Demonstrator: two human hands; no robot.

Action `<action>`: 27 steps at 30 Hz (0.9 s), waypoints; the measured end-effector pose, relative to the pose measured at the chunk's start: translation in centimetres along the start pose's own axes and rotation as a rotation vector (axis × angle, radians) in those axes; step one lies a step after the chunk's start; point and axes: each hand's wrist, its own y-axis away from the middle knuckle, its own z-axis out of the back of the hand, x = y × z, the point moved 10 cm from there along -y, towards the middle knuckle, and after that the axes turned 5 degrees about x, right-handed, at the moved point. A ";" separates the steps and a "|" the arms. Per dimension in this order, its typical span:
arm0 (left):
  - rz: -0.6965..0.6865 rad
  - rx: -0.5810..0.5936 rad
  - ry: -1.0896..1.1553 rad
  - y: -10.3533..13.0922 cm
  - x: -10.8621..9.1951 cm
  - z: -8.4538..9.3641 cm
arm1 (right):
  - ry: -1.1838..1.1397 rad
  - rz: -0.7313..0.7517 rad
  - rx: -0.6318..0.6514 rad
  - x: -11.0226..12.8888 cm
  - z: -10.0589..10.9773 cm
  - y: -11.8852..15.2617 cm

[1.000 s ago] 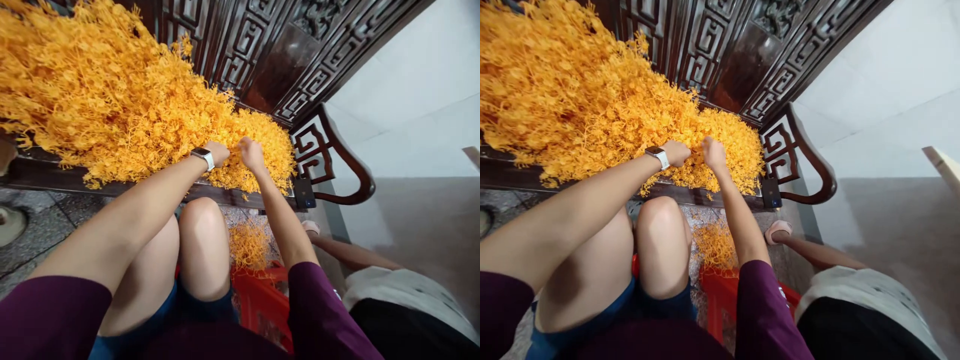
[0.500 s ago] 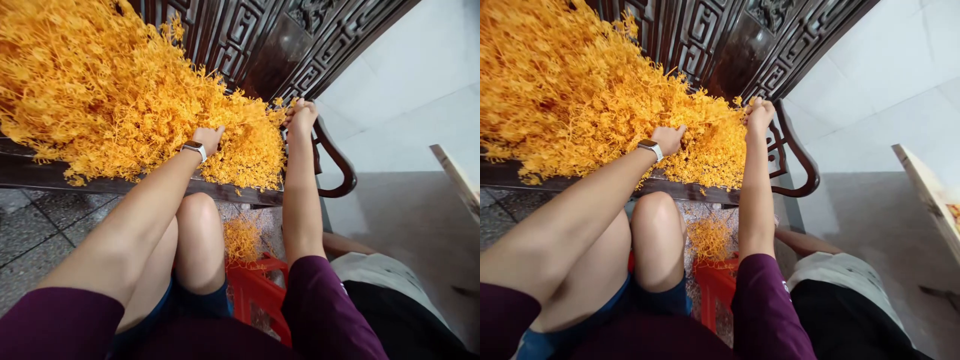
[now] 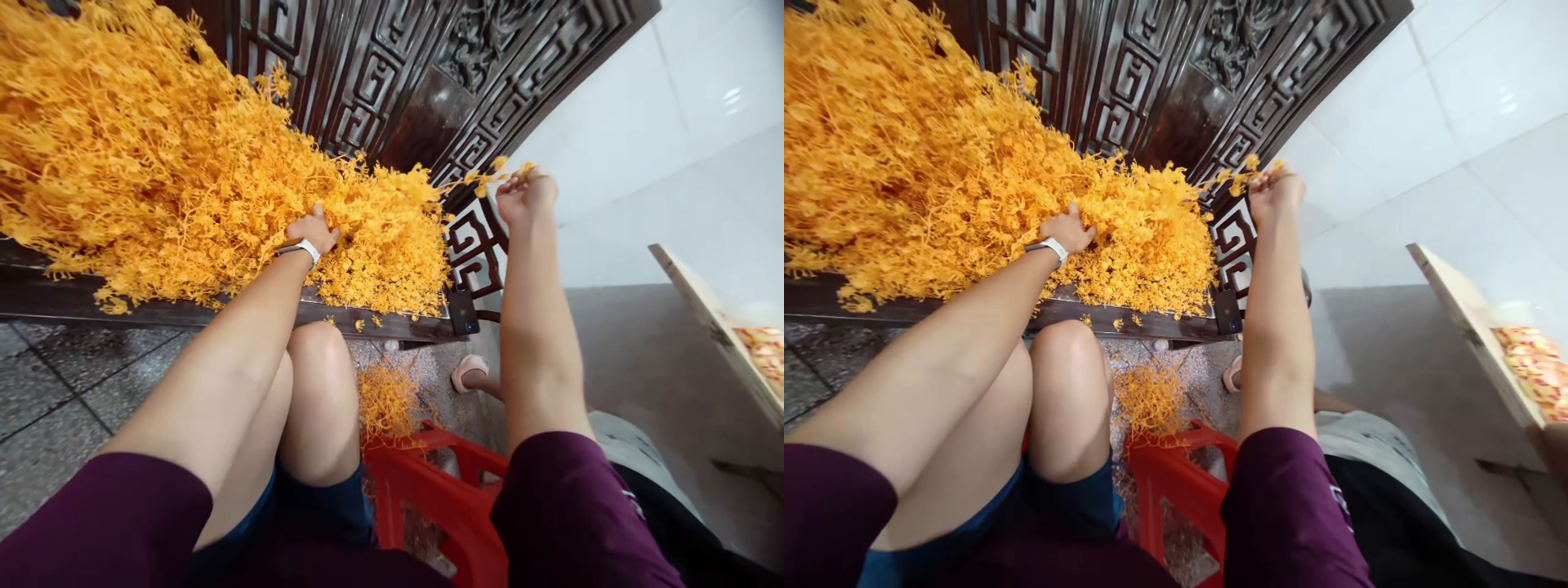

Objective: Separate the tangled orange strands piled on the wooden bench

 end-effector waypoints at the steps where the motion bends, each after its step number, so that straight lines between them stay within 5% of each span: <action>1: 0.031 -0.031 0.024 0.0 0.2 0.2 | -0.023 -0.032 0.001 0.5 0.6 -0.3; 7: 0.055 -0.016 0.036 -0.5 0.1 -0.4 | -0.175 -0.065 0.051 3.8 3.1 -1.3; 13: 0.017 0.035 -0.028 0.0 -0.4 -0.7 | -0.069 -0.026 0.157 6.1 2.1 -2.6; 17: 0.043 0.031 -0.018 -0.3 -0.1 -1.2 | -0.077 -0.034 0.046 6.9 2.2 -4.4; 21: 0.083 0.022 0.032 -0.7 0.4 -1.5 | -0.189 -0.003 -0.143 8.8 4.5 -5.5; 27: 0.098 0.035 0.021 -1.0 0.8 -1.4 | -0.466 0.016 -0.065 13.8 6.4 -4.1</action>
